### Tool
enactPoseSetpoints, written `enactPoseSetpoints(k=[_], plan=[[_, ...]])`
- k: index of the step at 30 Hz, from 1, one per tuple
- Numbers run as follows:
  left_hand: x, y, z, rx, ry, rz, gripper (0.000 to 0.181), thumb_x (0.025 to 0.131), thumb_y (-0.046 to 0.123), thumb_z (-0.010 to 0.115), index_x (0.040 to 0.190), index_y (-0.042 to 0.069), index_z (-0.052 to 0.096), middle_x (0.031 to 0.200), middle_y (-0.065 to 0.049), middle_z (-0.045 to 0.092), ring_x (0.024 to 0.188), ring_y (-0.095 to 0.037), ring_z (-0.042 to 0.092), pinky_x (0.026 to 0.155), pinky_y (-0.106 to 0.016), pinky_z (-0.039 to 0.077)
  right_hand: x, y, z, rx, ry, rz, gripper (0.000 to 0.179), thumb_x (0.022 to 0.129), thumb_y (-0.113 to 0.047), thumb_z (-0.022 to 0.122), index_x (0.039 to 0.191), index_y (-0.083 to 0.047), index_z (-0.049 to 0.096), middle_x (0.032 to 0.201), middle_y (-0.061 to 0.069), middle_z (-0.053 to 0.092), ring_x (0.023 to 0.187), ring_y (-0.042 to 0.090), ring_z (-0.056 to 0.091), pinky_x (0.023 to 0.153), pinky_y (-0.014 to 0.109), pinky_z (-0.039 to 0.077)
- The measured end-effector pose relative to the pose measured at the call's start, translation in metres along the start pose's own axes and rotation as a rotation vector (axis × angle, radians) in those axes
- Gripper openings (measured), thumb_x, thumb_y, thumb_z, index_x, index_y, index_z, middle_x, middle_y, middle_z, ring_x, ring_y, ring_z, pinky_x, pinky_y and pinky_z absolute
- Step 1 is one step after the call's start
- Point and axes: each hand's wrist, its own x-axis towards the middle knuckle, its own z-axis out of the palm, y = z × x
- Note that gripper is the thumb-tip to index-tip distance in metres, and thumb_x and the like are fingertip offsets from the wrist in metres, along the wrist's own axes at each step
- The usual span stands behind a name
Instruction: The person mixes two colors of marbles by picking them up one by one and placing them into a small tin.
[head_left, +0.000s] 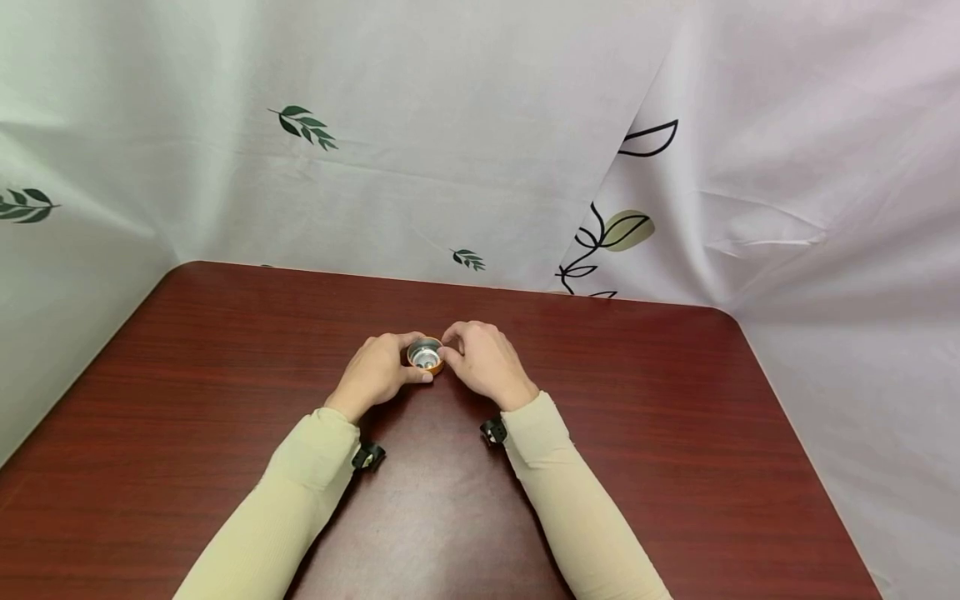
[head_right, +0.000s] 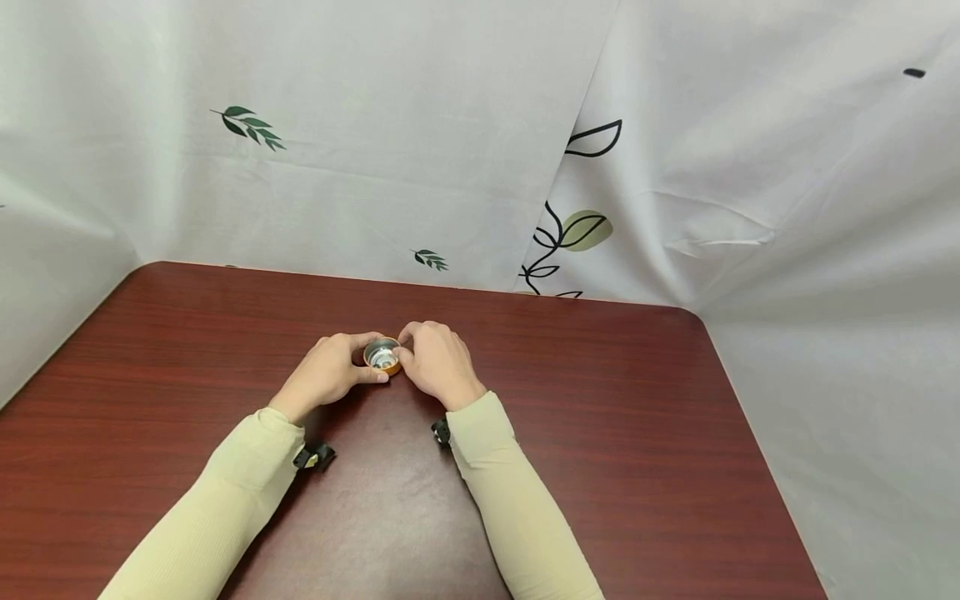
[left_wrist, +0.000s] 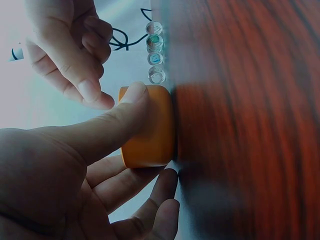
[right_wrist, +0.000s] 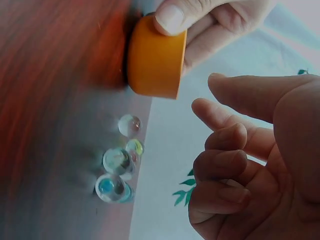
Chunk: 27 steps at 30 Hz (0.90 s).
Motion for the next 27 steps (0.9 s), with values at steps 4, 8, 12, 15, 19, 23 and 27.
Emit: enactPoseSetpoints(k=[4,8,12,15,19,23,27], plan=[[-0.001,0.0,0.0,0.003,-0.001,-0.005,0.053,0.083,0.028,0.084,0.132,0.016,0.067,0.111,-0.009,0.072,0.105,-0.03,0.065,0.087,-0.046,0.05,-0.001,0.003,-0.004,0.017,0.01,0.008,0.012,0.095,-0.022,0.071,0.102,-0.012,0.075,0.074,-0.002,0.055,0.063,0.013,0.05,0.056,0.026,0.041],[0.0,-0.001,0.001,0.006,-0.002,-0.011,0.053,0.083,0.029,0.084,0.132,0.018,0.067,0.11,-0.008,0.072,0.106,-0.03,0.065,0.088,-0.046,0.05,0.0,0.006,-0.007,0.033,0.021,0.016,0.012,0.095,-0.021,0.071,0.101,-0.012,0.075,0.072,-0.002,0.055,0.063,0.012,0.05,0.056,0.026,0.041],[-0.001,-0.001,0.001,0.007,-0.002,-0.013,0.055,0.083,0.029,0.084,0.134,0.017,0.066,0.112,-0.009,0.072,0.109,-0.031,0.064,0.089,-0.046,0.05,0.0,0.009,-0.011,0.043,0.027,0.027,0.012,0.096,-0.022,0.07,0.102,-0.012,0.075,0.071,-0.002,0.054,0.062,0.012,0.05,0.057,0.026,0.04],[0.0,-0.001,0.0,0.007,0.0,-0.012,0.057,0.083,0.029,0.084,0.135,0.016,0.065,0.114,-0.009,0.072,0.111,-0.031,0.064,0.09,-0.047,0.05,0.0,0.012,-0.013,0.054,0.034,0.036,0.013,0.096,-0.021,0.069,0.103,-0.012,0.075,0.071,-0.002,0.054,0.062,0.013,0.049,0.057,0.027,0.04],[0.0,-0.001,0.0,0.007,0.0,-0.012,0.058,0.083,0.029,0.085,0.136,0.016,0.065,0.116,-0.01,0.071,0.113,-0.032,0.063,0.091,-0.048,0.049,0.0,0.016,-0.017,0.074,0.048,0.047,0.012,0.097,-0.021,0.068,0.103,-0.012,0.075,0.07,-0.001,0.053,0.061,0.013,0.049,0.057,0.028,0.04],[0.0,-0.001,0.0,0.012,0.001,-0.011,0.057,0.083,0.029,0.085,0.135,0.017,0.065,0.116,-0.01,0.071,0.114,-0.033,0.062,0.092,-0.048,0.049,0.0,0.021,-0.02,0.084,0.068,0.053,0.012,0.097,-0.019,0.068,0.102,-0.011,0.075,0.07,-0.001,0.054,0.062,0.014,0.049,0.058,0.028,0.041],[0.0,-0.001,0.0,0.008,-0.002,-0.013,0.057,0.083,0.029,0.084,0.136,0.017,0.065,0.116,-0.01,0.071,0.114,-0.034,0.062,0.092,-0.049,0.049,-0.001,0.026,-0.024,0.083,0.088,0.06,0.011,0.098,-0.018,0.067,0.102,-0.011,0.075,0.073,0.0,0.056,0.066,0.015,0.051,0.062,0.03,0.043]])
